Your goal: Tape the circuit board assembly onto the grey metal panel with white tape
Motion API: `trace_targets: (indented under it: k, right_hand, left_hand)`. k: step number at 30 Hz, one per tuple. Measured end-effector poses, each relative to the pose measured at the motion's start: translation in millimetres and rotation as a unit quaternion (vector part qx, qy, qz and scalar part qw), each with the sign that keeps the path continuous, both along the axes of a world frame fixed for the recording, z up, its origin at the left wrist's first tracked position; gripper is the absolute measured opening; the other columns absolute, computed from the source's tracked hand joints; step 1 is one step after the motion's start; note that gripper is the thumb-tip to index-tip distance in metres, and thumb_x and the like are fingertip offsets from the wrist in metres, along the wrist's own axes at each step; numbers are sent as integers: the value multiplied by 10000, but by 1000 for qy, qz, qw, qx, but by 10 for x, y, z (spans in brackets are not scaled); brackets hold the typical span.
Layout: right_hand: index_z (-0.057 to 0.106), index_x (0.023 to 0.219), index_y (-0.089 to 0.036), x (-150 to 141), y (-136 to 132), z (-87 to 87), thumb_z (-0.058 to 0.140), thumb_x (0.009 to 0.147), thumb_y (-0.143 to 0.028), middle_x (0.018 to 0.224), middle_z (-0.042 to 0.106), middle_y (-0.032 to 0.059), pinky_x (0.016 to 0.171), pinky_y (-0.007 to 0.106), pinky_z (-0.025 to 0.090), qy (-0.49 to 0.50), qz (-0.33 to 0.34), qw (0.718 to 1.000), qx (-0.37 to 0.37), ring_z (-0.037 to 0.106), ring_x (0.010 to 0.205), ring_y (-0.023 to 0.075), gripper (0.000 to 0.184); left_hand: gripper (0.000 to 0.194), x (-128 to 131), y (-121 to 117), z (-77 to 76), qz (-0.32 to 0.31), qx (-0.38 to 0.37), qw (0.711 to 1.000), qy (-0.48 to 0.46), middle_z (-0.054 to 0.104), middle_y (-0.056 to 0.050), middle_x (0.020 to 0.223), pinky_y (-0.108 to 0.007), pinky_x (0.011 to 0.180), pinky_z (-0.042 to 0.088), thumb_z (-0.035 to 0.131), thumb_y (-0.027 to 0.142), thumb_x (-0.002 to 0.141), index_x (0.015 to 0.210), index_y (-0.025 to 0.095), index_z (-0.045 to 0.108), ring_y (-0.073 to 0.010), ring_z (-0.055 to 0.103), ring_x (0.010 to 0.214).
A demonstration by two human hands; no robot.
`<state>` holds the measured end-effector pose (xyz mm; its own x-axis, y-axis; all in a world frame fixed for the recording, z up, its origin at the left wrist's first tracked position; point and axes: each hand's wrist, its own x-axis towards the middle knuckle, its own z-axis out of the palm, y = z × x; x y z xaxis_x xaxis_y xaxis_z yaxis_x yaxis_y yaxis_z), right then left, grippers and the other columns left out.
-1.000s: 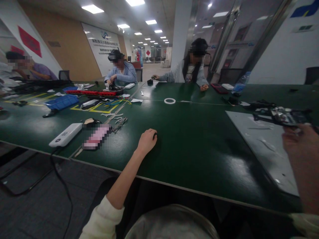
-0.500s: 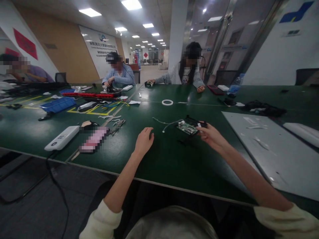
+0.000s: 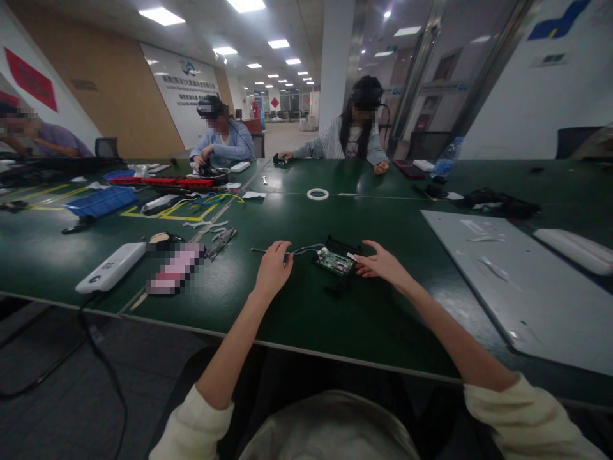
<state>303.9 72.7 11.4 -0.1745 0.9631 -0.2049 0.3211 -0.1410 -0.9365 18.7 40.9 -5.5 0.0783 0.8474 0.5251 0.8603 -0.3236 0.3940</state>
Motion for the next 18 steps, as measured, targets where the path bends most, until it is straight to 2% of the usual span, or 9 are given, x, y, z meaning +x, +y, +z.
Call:
trace_targets:
  k: [5,9,13,15,18]
  right_hand:
    - [277,1391,-152,148,-37,73,668,751,-270,923,681,103,709,256,554,-10,66,998,-5,663,803,176,759]
    - [334,1355,-178,198,-55,121,613,763,-231,902,691,75,519,209,502,-74,71,994,33,654,666,153,656]
    - [501,1177,-185,251,-40,148,588,770,-288,879,697,43,422,193,401,-132,50,987,82,519,438,74,429]
    - [571,1023,-169,258,-38,168,584,771,-344,908,694,52,403,189,357,-117,34,988,91,439,399,42,307]
    - [606,888,-151,189,-67,217,602,742,-410,948,683,72,372,184,263,-24,23,996,88,345,389,13,297]
  left_hand:
    - [246,4,-5,9,-1,3,1000,9,554,-64,1134,-360,944,448,452,152,878,1112,175,525,-188,538,1059]
    - [239,10,-4,13,0,-7,1000,13,552,-65,1142,-366,933,456,452,157,877,1101,182,533,-194,541,1058]
    - [225,-4,5,5,-4,-5,1000,17,550,-65,1141,-355,937,452,455,161,877,1085,178,538,-189,536,1057]
    - [223,-5,7,5,-3,-5,1000,18,550,-66,1143,-353,938,449,450,165,880,1086,177,535,-188,532,1058]
    - [237,55,-1,37,-5,-7,999,36,553,-76,1140,-372,944,435,438,146,876,1092,176,533,-200,521,1067]
